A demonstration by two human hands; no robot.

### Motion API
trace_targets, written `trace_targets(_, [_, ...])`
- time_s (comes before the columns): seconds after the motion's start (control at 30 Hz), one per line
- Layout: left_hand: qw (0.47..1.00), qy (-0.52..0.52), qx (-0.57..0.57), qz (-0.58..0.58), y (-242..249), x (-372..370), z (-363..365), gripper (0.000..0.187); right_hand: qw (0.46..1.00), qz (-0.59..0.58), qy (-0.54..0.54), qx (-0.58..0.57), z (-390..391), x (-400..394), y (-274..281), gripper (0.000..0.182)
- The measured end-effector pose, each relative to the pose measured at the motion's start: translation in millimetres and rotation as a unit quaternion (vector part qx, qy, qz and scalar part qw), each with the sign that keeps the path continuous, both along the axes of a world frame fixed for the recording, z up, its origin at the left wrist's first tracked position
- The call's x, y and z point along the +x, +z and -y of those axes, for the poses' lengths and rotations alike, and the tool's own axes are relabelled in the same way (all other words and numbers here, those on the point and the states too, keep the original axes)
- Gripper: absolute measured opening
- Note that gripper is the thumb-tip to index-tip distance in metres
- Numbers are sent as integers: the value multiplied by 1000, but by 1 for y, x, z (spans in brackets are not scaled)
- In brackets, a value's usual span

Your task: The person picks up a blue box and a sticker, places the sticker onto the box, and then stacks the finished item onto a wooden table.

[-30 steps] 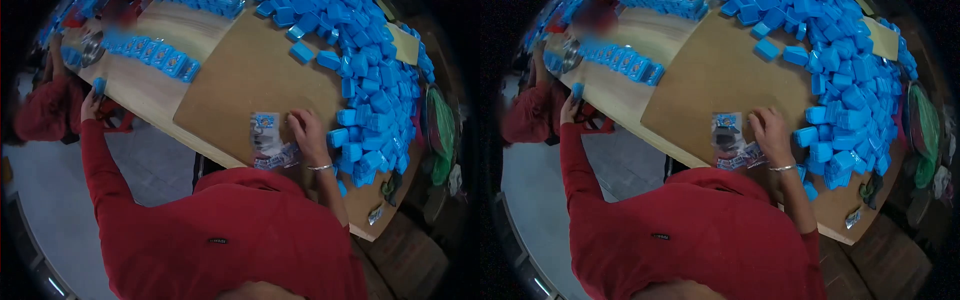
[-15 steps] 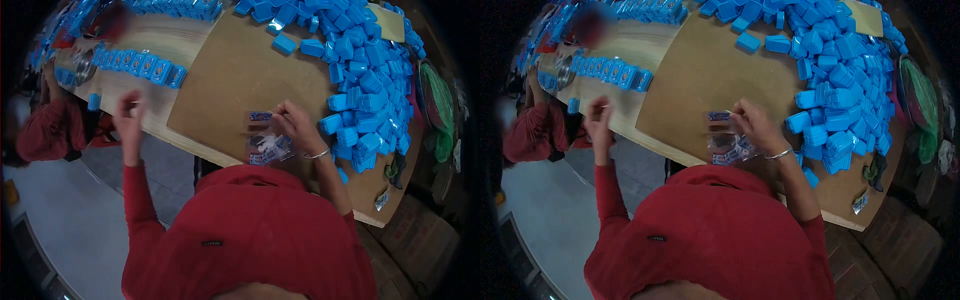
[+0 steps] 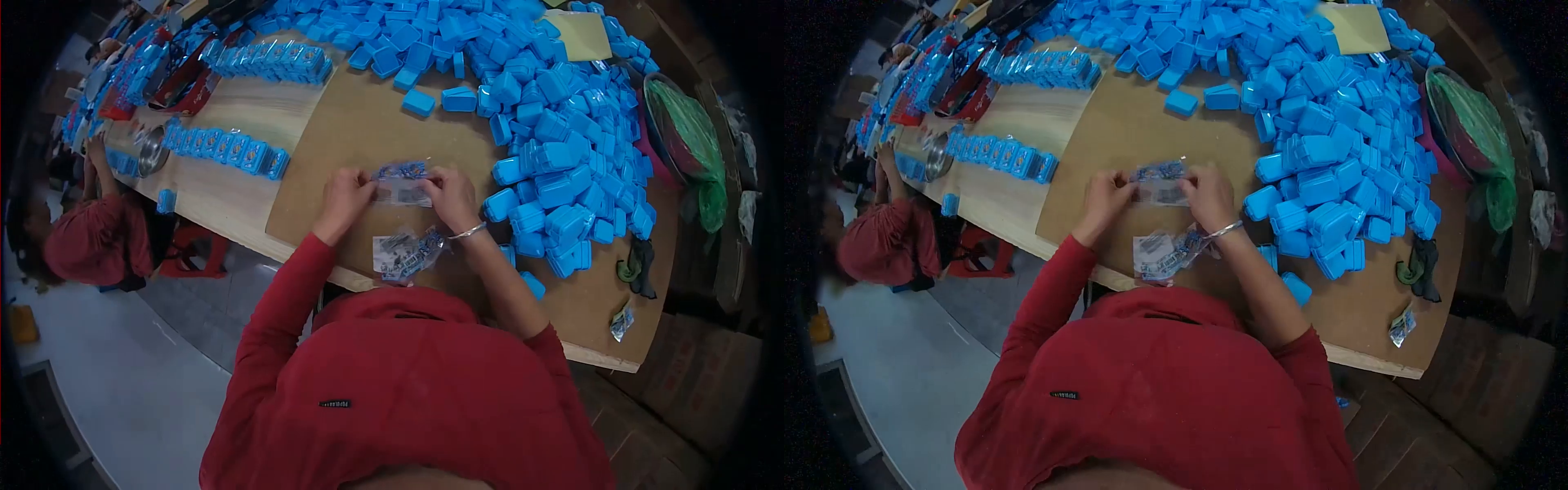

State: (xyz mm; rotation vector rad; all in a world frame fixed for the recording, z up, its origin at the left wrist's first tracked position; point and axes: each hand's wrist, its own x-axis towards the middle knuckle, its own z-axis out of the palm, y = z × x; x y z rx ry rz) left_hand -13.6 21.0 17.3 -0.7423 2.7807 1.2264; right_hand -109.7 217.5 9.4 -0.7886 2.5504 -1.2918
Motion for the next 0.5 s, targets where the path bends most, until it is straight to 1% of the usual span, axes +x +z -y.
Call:
trace_targets(0.07, [980,4,-162,-113,10,8,-2,42,986,-155,-8,68,1,0,-1,25])
trace_targets(0.1, [956,3,-241,-171,19,9,-5,48,990,-134,-17,46,1,-1,0,23])
trace_targets(0.2, [969,6,-195,-152,35,11,-12,60,997,-74,-25,-21,-4,-4,3,20])
trace_targets(0.3, [945,-24,-119,-305,20,-5,-28,47,994,-3,-3,-108,-11,-2,9,17])
trace_targets(0.33, [966,-36,53,-250,18,-10,-27,39,990,28,4,-142,-12,-1,8,16])
trace_targets(0.37, [955,-49,224,-188,17,-17,-26,31,983,58,9,-175,-14,-1,9,14])
trace_targets(0.4, [912,-62,387,-118,19,-22,-28,23,985,51,6,-163,-17,1,16,14])
trace_targets(0.47, [896,-48,413,-154,24,-27,-38,9,990,33,-9,-138,-27,5,33,13])
trace_targets(0.5, [887,-44,428,-168,28,-29,-46,4,985,31,-21,-167,-33,8,42,13])
